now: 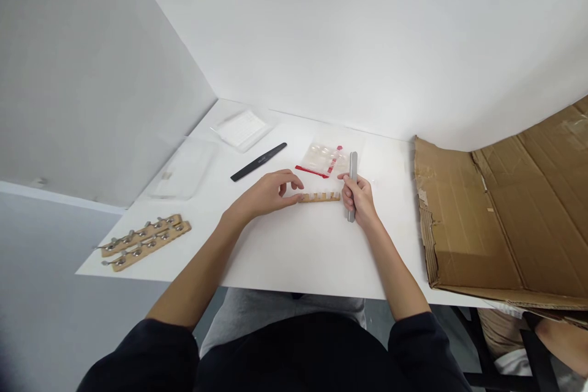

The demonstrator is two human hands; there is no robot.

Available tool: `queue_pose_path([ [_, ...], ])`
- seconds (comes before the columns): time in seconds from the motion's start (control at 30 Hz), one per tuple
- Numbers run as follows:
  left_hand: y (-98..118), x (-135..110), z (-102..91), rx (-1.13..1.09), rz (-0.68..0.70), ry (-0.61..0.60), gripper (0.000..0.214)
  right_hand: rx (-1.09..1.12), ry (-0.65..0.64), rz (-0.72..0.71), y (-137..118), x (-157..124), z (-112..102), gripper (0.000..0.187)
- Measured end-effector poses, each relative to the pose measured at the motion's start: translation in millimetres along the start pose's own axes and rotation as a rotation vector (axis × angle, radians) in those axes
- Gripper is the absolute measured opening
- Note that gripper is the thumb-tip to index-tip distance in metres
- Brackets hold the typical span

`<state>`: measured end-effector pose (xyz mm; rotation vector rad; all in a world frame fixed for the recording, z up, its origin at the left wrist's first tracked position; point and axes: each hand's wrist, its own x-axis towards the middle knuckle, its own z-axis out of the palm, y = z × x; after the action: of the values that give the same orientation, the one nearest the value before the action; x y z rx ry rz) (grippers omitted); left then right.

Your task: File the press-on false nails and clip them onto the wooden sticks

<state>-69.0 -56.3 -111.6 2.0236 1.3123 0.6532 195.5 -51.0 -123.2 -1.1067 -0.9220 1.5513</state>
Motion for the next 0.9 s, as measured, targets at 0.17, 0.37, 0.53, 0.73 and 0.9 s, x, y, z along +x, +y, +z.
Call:
queue_pose_path([
  [0.17,-6.1,2.3,5.1,-0.016,-0.057,0.061,0.018,-0.002,0.0,0.002,0.1,-0.2,1.1,0.037],
  [0.37,-5.4,4.5,7.5,0.023,-0.111,0.033,0.02,-0.001,0.0,-0.001,-0.2,-1.3,0.8,0.035],
  [0.53,-3.0,5.2,9.3,0.034,-0.112,0.008,0.016,0.0,0.012,0.0,-1.8,-1.5,1.4,0.037],
  [0.73,-7.4,4.6,8.6,-0.016,-0.035,0.087,0.016,-0.033,-0.002,-0.003,1.6,0.3,-0.7,0.039],
  [0.9,-14.3,3.6,0.5,-0.091,0.035,0.309,0.01,-0.275,-0.011,-0.148,-6.1,-0.3,-6.1,0.04],
])
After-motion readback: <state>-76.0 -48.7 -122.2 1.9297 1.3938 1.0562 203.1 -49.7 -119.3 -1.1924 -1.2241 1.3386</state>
